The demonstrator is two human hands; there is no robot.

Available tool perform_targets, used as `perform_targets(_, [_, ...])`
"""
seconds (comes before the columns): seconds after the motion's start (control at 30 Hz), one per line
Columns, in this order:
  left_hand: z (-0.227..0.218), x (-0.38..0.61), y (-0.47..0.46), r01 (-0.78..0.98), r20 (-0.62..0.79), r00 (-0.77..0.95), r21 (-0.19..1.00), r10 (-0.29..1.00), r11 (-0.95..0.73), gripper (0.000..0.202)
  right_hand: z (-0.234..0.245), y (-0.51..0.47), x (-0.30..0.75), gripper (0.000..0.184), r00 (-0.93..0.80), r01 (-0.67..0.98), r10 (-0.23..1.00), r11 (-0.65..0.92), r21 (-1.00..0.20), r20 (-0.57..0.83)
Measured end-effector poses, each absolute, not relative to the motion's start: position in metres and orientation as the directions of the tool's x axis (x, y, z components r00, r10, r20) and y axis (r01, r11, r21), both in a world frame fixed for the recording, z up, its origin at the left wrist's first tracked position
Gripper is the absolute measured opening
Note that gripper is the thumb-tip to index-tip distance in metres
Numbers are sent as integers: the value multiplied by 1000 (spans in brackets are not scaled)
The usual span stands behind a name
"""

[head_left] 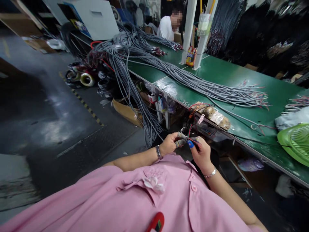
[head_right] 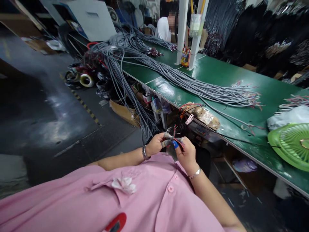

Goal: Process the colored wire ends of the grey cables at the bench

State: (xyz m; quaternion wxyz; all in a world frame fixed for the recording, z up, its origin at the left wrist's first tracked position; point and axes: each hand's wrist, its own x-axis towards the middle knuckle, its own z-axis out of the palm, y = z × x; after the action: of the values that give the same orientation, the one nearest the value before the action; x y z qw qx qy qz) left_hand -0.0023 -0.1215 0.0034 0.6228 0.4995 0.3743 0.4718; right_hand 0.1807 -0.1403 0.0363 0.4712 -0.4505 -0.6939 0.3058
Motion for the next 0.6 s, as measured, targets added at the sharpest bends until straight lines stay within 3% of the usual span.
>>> perform_targets(0.17, [10, -16, -122, -330, 6, 191, 942, 982, 59, 40, 49, -141, 180, 11, -459, 311, 795, 562, -766, 397])
perform_targets(0.33, [13, -30, -127, -575, -70, 263, 789, 962, 215, 36, 51, -124, 176, 18, -86, 193, 939, 345, -919, 334])
perform_targets(0.6, [8, -31, -134, -597, -78, 356, 748, 931, 291, 31, 51, -111, 141, 32, -232, -37, 966, 109, -993, 115])
